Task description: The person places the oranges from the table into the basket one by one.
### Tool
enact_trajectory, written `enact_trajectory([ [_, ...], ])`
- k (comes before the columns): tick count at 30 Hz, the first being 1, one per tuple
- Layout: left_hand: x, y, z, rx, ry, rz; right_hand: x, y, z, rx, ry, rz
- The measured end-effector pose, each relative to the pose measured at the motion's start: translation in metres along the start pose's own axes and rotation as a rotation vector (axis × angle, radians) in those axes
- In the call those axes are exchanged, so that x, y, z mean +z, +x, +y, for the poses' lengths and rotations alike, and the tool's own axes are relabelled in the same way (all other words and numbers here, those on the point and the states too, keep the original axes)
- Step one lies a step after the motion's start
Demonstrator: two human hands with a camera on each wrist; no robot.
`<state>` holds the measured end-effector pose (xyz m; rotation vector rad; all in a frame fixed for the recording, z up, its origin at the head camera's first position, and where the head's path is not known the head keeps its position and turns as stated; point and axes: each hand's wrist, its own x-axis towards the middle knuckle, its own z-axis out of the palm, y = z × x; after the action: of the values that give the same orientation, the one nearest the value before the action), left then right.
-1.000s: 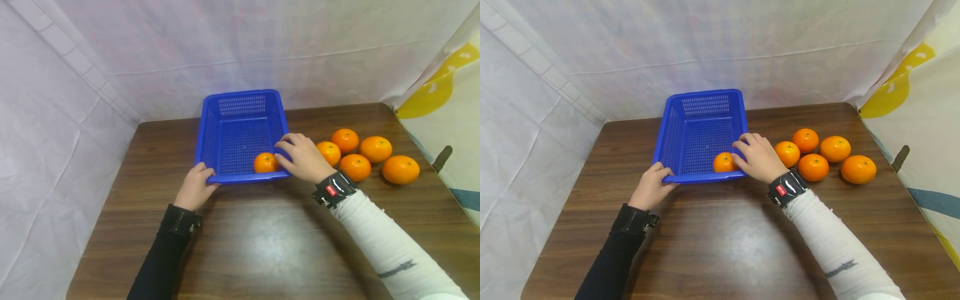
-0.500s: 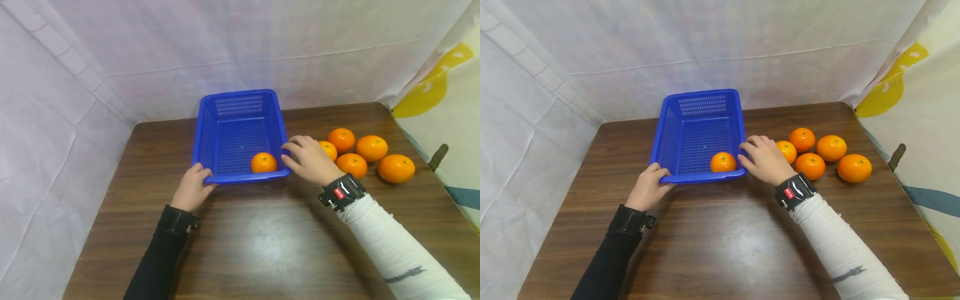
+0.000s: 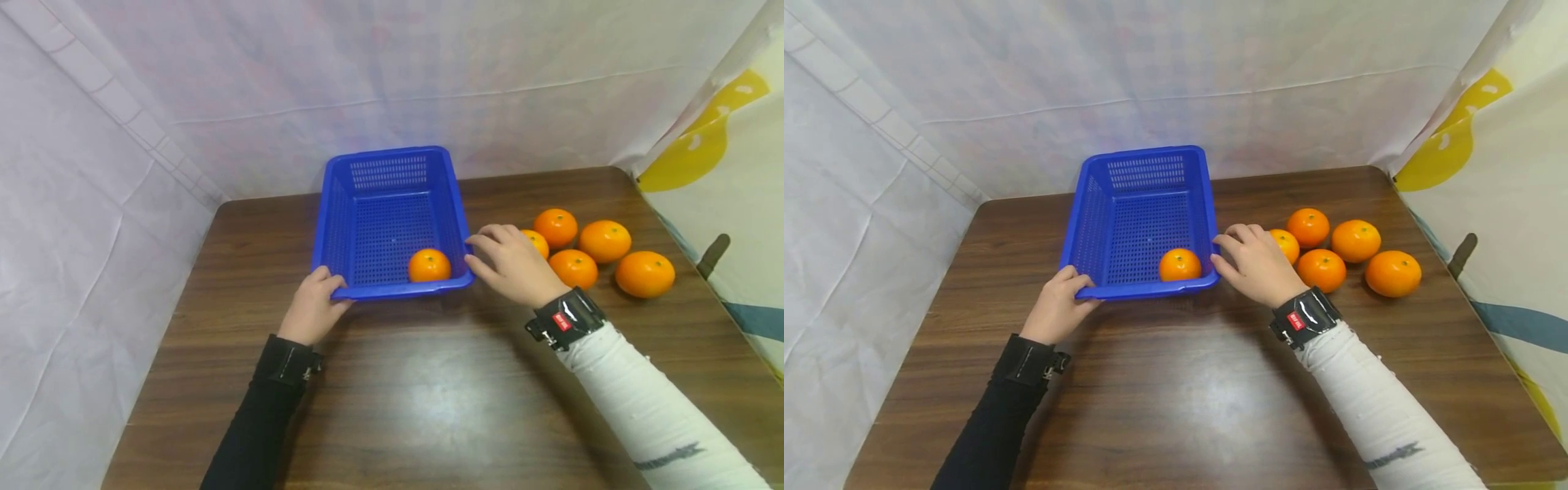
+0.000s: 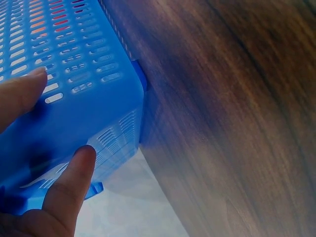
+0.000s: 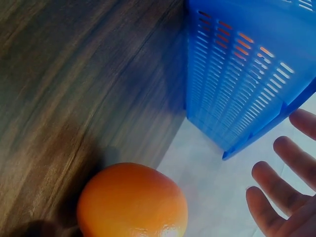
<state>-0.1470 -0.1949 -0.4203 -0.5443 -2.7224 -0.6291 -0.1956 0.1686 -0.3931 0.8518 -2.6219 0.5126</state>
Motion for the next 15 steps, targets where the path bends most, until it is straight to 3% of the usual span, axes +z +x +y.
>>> enact_trajectory([
  [15,0.0,0.0,0.001,0.0,-0.003,-0.001,-0.005,-0.019,0.016,0.099,-0.055,-0.003],
])
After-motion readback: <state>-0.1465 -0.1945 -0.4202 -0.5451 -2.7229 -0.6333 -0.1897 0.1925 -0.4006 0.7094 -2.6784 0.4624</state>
